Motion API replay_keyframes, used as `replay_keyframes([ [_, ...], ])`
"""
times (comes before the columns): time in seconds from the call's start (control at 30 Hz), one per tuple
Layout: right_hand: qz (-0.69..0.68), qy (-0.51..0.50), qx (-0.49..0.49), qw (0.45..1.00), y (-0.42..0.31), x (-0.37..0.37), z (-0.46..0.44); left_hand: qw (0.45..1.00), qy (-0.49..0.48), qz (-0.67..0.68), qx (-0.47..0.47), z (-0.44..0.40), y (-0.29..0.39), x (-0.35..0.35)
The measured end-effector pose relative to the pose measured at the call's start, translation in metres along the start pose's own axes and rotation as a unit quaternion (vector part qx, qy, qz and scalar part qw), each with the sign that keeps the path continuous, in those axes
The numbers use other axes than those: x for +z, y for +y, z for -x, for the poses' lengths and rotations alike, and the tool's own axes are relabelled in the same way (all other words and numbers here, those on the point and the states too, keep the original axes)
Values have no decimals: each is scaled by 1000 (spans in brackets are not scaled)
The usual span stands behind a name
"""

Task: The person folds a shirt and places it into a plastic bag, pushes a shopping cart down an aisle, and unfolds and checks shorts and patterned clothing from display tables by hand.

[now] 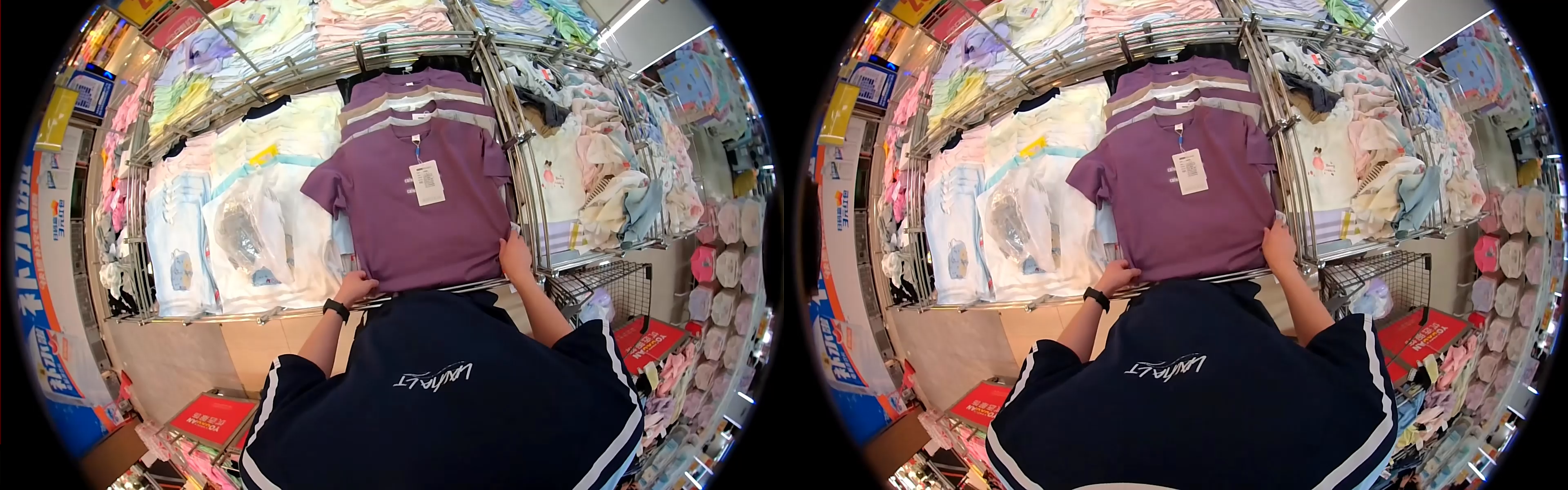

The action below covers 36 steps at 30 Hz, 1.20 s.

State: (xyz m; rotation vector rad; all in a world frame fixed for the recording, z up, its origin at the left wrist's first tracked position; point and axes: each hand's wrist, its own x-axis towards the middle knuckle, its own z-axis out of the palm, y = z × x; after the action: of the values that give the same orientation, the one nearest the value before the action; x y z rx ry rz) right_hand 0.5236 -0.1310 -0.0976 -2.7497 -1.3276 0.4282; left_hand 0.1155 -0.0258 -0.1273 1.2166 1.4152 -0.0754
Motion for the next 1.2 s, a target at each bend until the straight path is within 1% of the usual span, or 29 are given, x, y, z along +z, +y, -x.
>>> replay_keyframes([
  [0.07, 4, 3, -7, 1000, -8, -8, -4, 999, -19, -12, -25, -1, 0, 0],
  [0.1, 11, 32, -42, 999, -14, -15, -7, 999, -28, -18, -37, -2, 0, -1],
  [0.17, 22, 92, -113, 989, -27, -26, -18, 998, -31, -53, -29, -8, -14, 0],
  [0.2, 21, 98, -135, 986, -35, -28, -27, 997, -32, -70, -24, -11, -18, -1],
  [0.23, 21, 107, -159, 981, -44, -31, -39, 987, -50, -150, 0, -4, -6, -8],
  [0.27, 22, 119, -183, 976, -52, -37, -54, 962, -22, -255, 91, -13, -20, -10],
  [0.3, 32, 148, -210, 966, -58, -32, -71, 945, 14, -310, 97, -9, -15, -18],
  [0.33, 23, 146, -231, 962, -67, -32, -90, 924, 51, -364, 103, -6, -2, -26],
  [0.4, 5, 138, -276, 951, -89, -37, -127, 953, 93, -240, 158, -4, 49, -48],
  [0.43, 2, 145, -284, 948, -104, -40, -145, 961, 111, -176, 181, -6, 72, -58],
  [0.5, -7, 155, -301, 941, -135, -44, -183, 924, 153, -163, 310, -30, 121, -74],
  [0.57, 11, 167, -291, 942, -161, -39, -216, 898, 204, -143, 362, -65, 164, -80],
  [0.63, 22, 171, -296, 939, -182, -29, -247, 851, 255, -210, 409, -120, 182, -73],
  [0.7, 38, 170, -319, 932, -193, -19, -263, 837, 233, -337, 362, -144, 210, -59],
  [0.73, 47, 167, -330, 928, -194, -8, -272, 835, 233, -364, 340, -152, 218, -47],
  [0.77, 85, 145, -320, 932, -195, 4, -281, 833, 231, -390, 318, -159, 223, -35],
  [0.8, 120, 98, -315, 936, -191, 14, -296, 830, 227, -416, 294, -164, 225, -25],
  [0.87, 188, -3, -300, 935, -180, 30, -322, 842, 188, -432, 264, -166, 226, -11],
  [0.9, 189, 57, -313, 929, -174, 32, -325, 847, 166, -439, 251, -170, 220, -4],
  [1.03, 118, 146, -337, 923, -160, 27, -326, 840, 141, -468, 237, -184, 195, 3],
  [1.07, 111, 170, -362, 910, -158, 23, -319, 840, 143, -465, 241, -187, 191, 4],
  [1.13, 97, 220, -412, 879, -161, -7, -296, 840, 150, -458, 250, -192, 187, 4],
  [1.17, 95, 194, -442, 871, -158, -22, -283, 843, 150, -450, 255, -192, 187, 4],
  [1.2, 104, 147, -447, 876, -150, -30, -269, 842, 152, -449, 257, -192, 186, 4],
])
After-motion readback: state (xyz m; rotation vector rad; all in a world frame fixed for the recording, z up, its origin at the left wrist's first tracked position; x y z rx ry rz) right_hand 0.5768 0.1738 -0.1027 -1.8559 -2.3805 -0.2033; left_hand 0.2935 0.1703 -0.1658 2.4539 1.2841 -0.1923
